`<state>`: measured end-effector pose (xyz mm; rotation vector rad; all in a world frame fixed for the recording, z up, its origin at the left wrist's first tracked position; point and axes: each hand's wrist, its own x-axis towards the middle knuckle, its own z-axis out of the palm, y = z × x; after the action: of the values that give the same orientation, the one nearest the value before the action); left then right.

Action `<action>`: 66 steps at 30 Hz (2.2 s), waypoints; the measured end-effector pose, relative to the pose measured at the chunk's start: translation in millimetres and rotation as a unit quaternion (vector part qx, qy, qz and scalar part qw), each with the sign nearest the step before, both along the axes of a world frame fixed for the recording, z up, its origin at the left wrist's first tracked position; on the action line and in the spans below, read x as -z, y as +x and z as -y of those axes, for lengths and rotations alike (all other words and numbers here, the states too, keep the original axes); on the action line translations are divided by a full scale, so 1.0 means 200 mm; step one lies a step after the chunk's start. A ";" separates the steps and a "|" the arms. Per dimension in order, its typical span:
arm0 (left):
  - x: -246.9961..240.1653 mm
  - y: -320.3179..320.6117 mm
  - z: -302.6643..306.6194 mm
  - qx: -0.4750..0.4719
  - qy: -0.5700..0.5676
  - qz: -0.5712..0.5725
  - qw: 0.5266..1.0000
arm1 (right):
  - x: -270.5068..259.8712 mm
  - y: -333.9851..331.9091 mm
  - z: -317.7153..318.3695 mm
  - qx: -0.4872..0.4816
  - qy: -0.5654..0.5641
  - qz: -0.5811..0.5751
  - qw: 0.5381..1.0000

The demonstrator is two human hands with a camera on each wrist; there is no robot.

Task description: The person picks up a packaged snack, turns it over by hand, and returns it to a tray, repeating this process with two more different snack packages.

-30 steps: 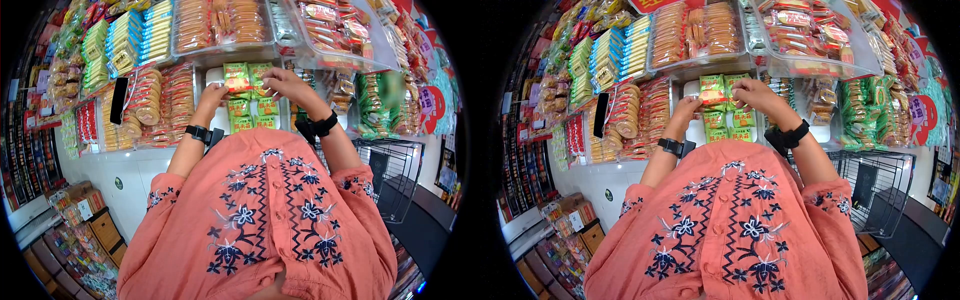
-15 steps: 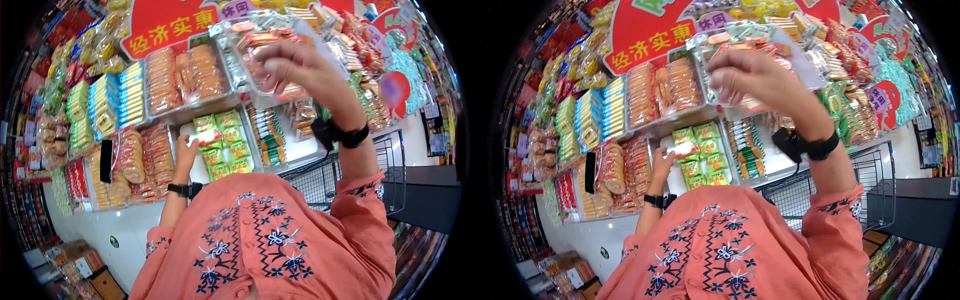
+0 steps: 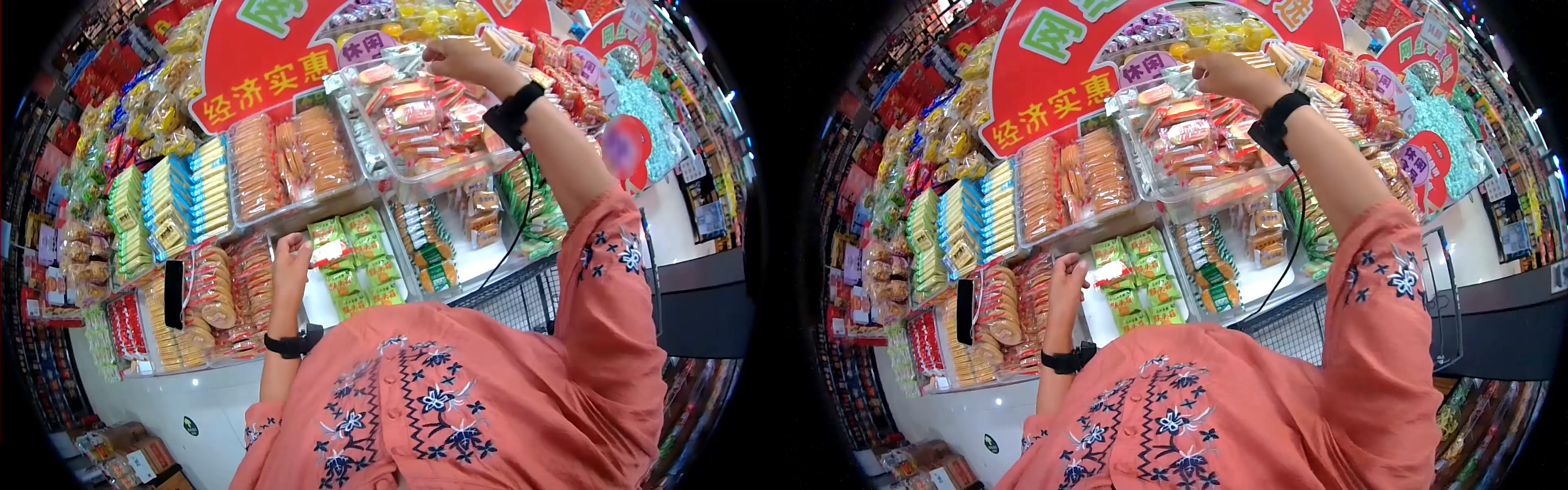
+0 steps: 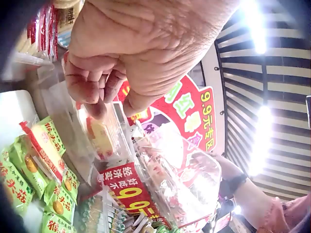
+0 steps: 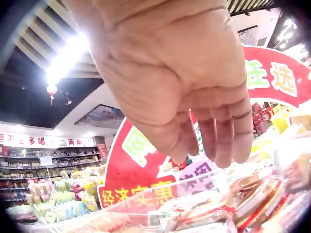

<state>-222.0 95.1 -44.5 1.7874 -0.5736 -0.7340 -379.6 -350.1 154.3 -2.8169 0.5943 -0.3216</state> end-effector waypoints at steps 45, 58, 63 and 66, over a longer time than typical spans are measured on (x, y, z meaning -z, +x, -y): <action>-0.55 -0.11 0.03 0.085 -0.237 -0.295 0.922 | 0.19 -0.01 -1.27 -0.075 0.646 0.240 0.721; -0.54 -0.10 -0.06 0.032 -0.284 -0.290 0.913 | 0.37 0.01 -1.37 -0.094 0.715 0.230 0.653; -0.49 -0.07 -0.08 0.008 -0.261 -0.207 0.943 | 0.44 -0.01 -1.38 -0.096 0.742 0.238 0.619; -0.50 -0.07 -0.07 0.003 -0.249 -0.192 0.949 | 0.45 -0.01 -1.38 -0.096 0.735 0.237 0.628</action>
<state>-236.4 109.3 54.6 1.1401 -0.4499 -0.8302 -381.3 -75.0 63.6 -1.0762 0.1850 -0.2880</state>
